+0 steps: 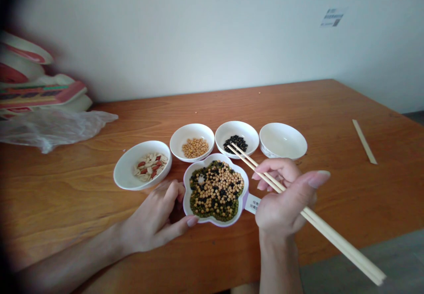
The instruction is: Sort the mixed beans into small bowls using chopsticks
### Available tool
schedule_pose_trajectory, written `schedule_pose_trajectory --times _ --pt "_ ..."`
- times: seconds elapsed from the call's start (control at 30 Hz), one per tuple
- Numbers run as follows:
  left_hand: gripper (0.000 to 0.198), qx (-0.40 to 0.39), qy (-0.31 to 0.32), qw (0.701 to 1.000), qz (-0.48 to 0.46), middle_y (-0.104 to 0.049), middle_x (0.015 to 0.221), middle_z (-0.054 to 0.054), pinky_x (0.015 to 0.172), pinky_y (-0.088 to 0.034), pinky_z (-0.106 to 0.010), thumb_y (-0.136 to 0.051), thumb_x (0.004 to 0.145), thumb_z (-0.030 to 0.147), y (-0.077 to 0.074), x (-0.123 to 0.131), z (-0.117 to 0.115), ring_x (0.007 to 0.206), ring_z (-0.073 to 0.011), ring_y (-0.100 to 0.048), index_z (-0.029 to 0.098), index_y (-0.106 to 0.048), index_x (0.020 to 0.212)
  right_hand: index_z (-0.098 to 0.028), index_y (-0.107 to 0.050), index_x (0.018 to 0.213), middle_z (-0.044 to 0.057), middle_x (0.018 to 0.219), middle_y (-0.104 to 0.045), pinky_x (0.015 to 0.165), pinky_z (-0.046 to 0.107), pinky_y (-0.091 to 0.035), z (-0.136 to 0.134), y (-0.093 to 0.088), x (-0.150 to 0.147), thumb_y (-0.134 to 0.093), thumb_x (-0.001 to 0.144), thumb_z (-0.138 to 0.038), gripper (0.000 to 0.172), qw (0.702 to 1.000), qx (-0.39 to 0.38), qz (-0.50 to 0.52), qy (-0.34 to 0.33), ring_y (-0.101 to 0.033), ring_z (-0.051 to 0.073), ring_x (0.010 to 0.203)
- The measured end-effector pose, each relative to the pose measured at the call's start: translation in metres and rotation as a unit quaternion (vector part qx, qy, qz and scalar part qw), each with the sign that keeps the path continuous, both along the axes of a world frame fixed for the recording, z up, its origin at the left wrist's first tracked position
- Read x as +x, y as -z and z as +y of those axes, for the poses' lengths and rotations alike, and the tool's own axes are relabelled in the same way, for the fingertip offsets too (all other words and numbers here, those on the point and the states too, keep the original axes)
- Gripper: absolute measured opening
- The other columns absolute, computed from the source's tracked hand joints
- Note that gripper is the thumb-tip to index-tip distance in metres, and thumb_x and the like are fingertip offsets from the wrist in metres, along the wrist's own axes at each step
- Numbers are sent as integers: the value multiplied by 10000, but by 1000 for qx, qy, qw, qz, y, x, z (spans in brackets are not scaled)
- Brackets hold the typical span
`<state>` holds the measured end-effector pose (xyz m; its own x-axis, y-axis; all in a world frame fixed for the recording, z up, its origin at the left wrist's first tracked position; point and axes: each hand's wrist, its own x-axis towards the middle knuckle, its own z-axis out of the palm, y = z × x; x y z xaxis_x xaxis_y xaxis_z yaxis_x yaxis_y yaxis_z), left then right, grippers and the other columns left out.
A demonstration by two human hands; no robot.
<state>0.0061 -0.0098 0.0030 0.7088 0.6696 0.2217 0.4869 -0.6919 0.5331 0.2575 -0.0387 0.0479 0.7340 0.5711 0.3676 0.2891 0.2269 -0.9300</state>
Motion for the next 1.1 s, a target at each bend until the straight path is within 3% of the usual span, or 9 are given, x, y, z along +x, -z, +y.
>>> schedule_pose_trajectory --times 0.2,0.33,0.43,0.53,0.83,1.1 --pt "329 -6 -2 1000 4 -672 909 -54 667 -527 -367 -630 1033 530 1 0 1 781 -238 -658 233 -491 1015 -209 -651 635 48 538 -610 456 285 -380 0 0 2 -155 1055 -779 865 1000 2 11 -26 -531 146 468" --pt "326 -8 -1 1000 -2 -669 894 -49 663 -524 -365 -642 1027 523 -1 1 2 768 -235 -652 231 -498 1001 -217 -663 611 48 534 -616 466 291 -400 -4 5 2 -159 1042 -811 891 986 -45 2 -159 -533 148 481" --pt "326 -7 -4 1000 -8 -659 871 -39 656 -519 -360 -651 1019 522 -2 2 1 749 -229 -641 232 -504 990 -214 -690 640 42 553 -625 483 292 -400 -5 12 1 -184 1054 -801 879 954 -97 -49 -280 -543 149 512" --pt "327 -2 -5 1000 -7 -658 868 -37 651 -513 -356 -651 1018 524 -1 1 1 732 -222 -628 231 -508 991 -215 -694 697 29 613 -636 550 284 -416 -6 15 -4 -199 1107 -712 813 928 -126 -90 -338 -558 142 581" --pt "336 -5 -4 1000 -7 -655 860 -31 645 -513 -356 -654 1016 530 -1 1 1 722 -220 -627 231 -504 989 -216 -682 729 14 658 -640 601 279 -423 -6 14 -5 -237 1140 -640 740 924 -124 -105 -346 -565 135 625" --pt "325 4 -2 1000 -3 -667 884 -47 647 -521 -355 -642 1023 521 0 1 1 743 -225 -638 233 -495 1000 -221 -693 705 24 597 -620 531 296 -392 -7 17 1 -219 1119 -688 784 948 -103 -94 -285 -553 146 570"
